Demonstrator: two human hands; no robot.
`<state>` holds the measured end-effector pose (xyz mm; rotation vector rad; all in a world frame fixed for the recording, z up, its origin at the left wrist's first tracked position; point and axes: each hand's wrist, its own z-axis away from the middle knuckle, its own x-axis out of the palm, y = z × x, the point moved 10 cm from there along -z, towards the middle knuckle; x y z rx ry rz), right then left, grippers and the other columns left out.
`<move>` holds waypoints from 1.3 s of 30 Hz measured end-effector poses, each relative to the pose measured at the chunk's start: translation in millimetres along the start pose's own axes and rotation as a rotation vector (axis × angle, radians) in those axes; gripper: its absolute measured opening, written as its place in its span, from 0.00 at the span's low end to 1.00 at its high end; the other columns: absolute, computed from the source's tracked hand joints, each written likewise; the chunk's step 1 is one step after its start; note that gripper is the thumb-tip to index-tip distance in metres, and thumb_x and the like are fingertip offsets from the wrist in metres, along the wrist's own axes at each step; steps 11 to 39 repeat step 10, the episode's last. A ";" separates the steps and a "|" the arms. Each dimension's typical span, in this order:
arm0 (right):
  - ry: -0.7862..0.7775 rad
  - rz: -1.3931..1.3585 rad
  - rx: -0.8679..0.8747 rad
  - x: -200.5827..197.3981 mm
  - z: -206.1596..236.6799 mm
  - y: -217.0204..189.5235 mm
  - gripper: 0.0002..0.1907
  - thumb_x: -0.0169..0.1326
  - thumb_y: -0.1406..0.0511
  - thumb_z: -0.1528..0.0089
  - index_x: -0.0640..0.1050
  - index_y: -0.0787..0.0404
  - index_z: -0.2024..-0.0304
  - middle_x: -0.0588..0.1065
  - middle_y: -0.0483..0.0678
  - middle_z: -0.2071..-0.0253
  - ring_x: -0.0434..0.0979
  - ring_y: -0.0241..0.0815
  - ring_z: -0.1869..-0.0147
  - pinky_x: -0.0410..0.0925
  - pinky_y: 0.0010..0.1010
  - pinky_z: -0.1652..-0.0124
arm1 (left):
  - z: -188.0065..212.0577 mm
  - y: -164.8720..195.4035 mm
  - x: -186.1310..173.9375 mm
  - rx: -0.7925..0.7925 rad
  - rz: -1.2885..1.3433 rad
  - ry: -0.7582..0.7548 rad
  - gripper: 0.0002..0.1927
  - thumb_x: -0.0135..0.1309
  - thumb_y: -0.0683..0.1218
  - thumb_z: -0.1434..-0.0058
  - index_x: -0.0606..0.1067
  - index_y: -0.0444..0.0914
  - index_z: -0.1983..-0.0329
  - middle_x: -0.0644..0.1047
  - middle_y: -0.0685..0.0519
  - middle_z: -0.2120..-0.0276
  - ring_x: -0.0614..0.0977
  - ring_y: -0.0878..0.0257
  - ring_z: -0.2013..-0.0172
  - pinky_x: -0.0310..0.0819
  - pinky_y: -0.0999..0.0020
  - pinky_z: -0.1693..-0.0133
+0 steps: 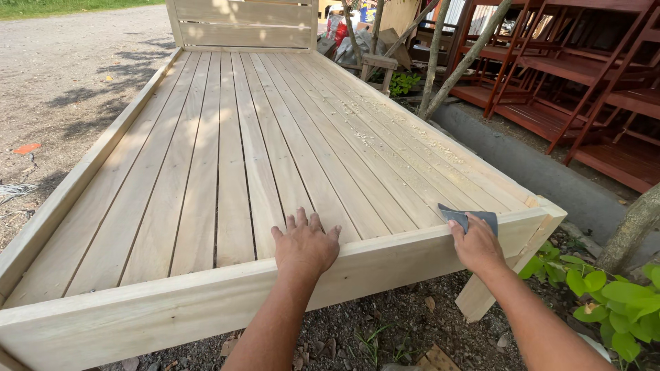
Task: The person sands the edges, corners, and slatted surface of a wooden bed frame by hand using a sheet of sandpaper. They work around the frame's corner posts and side rails, then move to the top edge and slats, smoothing the bare wood.
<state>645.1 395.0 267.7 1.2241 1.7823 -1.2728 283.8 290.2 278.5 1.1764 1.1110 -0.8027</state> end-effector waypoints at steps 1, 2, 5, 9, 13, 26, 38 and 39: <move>0.004 0.031 0.020 1.6 -3.6 9.0 0.28 0.39 0.51 0.28 0.78 0.65 0.44 0.76 0.58 0.39 0.70 0.61 0.31 0.61 0.44 0.29 | 0.6 2.0 2.3 -0.009 -0.008 -0.001 0.36 0.30 0.65 0.29 0.54 0.44 0.23 0.47 0.49 0.23 0.48 0.51 0.25 0.37 0.41 0.30; 0.011 0.056 0.037 6.1 -8.3 10.7 0.28 0.39 0.51 0.27 0.78 0.67 0.44 0.76 0.59 0.38 0.70 0.61 0.31 0.61 0.44 0.29 | -1.1 4.2 1.0 -0.010 -0.014 0.010 0.36 0.30 0.65 0.29 0.54 0.44 0.23 0.47 0.49 0.23 0.48 0.51 0.25 0.37 0.41 0.30; 0.170 0.003 -0.194 15.7 5.5 -33.1 0.30 0.43 0.50 0.29 0.74 0.70 0.41 0.70 0.62 0.36 0.65 0.61 0.30 0.53 0.45 0.28 | -6.5 26.5 5.9 0.007 -0.028 0.008 0.35 0.29 0.65 0.29 0.54 0.45 0.23 0.47 0.50 0.22 0.48 0.52 0.24 0.37 0.41 0.29; 0.049 -0.215 -0.281 13.2 47.3 -70.6 0.25 0.43 0.51 0.32 0.74 0.54 0.38 0.69 0.57 0.34 0.61 0.61 0.27 0.52 0.45 0.30 | -12.4 71.9 20.7 0.068 -0.052 -0.057 0.35 0.28 0.65 0.28 0.54 0.47 0.23 0.47 0.51 0.22 0.48 0.54 0.23 0.36 0.41 0.28; 0.019 -0.239 -0.259 2.7 47.8 -75.1 0.25 0.44 0.51 0.33 0.74 0.51 0.37 0.68 0.56 0.32 0.60 0.62 0.27 0.52 0.44 0.31 | -14.7 80.7 21.8 0.086 -0.057 -0.071 0.35 0.28 0.65 0.28 0.54 0.47 0.22 0.47 0.51 0.22 0.48 0.54 0.23 0.36 0.41 0.28; 0.019 -0.239 -0.259 2.7 47.8 -75.1 0.25 0.44 0.51 0.33 0.74 0.51 0.37 0.68 0.56 0.32 0.60 0.62 0.27 0.52 0.44 0.31 | -14.7 80.7 21.8 0.086 -0.057 -0.071 0.35 0.28 0.65 0.28 0.54 0.47 0.22 0.47 0.51 0.22 0.48 0.54 0.23 0.36 0.41 0.28; 0.019 -0.239 -0.259 2.7 47.8 -75.1 0.25 0.44 0.51 0.33 0.74 0.51 0.37 0.68 0.56 0.32 0.60 0.62 0.27 0.52 0.44 0.31 | -14.7 80.7 21.8 0.086 -0.057 -0.071 0.35 0.28 0.65 0.28 0.54 0.47 0.22 0.47 0.51 0.22 0.48 0.54 0.23 0.36 0.41 0.28; 0.019 -0.239 -0.259 2.7 47.8 -75.1 0.25 0.44 0.51 0.33 0.74 0.51 0.37 0.68 0.56 0.32 0.60 0.62 0.27 0.52 0.44 0.31 | -14.7 80.7 21.8 0.086 -0.057 -0.071 0.35 0.28 0.65 0.28 0.54 0.47 0.22 0.47 0.51 0.22 0.48 0.54 0.23 0.36 0.41 0.28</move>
